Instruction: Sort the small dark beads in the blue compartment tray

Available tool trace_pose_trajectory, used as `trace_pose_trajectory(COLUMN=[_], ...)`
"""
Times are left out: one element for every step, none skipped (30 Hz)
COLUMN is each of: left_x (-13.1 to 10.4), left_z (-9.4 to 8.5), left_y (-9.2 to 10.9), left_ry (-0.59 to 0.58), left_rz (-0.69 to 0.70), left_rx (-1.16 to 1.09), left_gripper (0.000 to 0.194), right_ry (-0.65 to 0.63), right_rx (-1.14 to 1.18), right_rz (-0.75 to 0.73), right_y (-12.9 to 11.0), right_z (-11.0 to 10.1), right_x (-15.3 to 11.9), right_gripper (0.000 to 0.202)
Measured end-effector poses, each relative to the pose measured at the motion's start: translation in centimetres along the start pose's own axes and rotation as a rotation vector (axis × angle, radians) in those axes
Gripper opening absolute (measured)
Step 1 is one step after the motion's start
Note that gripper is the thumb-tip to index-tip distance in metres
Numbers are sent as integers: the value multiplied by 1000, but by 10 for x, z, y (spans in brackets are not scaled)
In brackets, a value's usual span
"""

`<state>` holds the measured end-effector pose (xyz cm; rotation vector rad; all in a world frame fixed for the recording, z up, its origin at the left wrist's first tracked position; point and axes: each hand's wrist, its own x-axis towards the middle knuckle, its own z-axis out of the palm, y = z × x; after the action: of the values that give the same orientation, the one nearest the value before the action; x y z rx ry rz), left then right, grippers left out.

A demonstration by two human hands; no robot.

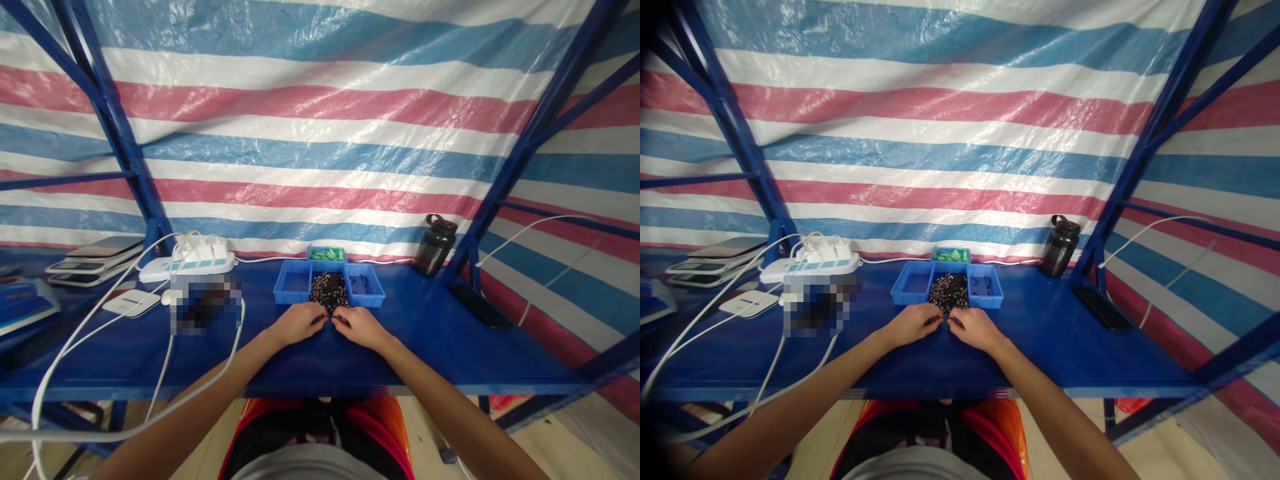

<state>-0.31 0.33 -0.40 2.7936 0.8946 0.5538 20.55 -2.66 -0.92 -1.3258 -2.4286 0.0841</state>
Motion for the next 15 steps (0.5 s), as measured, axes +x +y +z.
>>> trace_pose_trajectory(left_x=[0, 0, 0, 0, 0, 0, 0, 0, 0, 0, 1, 1, 1, 1, 1], left_z=[-1, -1, -1, -2, -2, -2, -2, -2, -2, -2, -2, -2, -2, -2, -1], left_y=[1, 2, 3, 4, 4, 5, 4, 4, 3, 2, 1, 0, -1, -2, -2], left_ry=[7, 15, 22, 27, 29, 28, 27, 26, 26, 24, 19, 10, -2, -16, -30], left_rz=[6, 18, 36, 58, 79, 95, 101, 94, 75, 50, 21, -4, -26, -41, -48], left_rx=[3, 4, 3, 0, -3, -6, -9, -12, -14, -16, -15, -12, -5, 3, 11], left_gripper=[19, 20, 21, 22, 22, 23, 24, 24, 25, 25, 25, 25, 25, 25, 25], right_ry=[-8, -15, -22, -27, -33, -39, -45, -49, -52, -52, -50, -47, -40, -30, -19], right_rx=[-1, -5, -11, -17, -21, -23, -20, -13, -5, 2, 6, 8, 6, 2, -2], right_rz=[-10, -24, -43, -65, -86, -102, -112, -116, -114, -109, -100, -89, -77, -63, -52], right_y=[0, 0, 0, -1, -1, -1, -1, 0, 0, 0, 1, 1, 1, 1, 1], right_z=[0, 0, 0, 0, 0, 0, 0, 0, 0, 1, 1, 0, 0, 0, 0], right_x=[0, 0, 0, 0, 0, 0, 0, 0, 0, 0, 0, 1, 1, 0, 0], right_gripper=[15, 15, 16, 18, 19, 21, 21, 22, 22, 22, 22, 22, 22, 21, 21])
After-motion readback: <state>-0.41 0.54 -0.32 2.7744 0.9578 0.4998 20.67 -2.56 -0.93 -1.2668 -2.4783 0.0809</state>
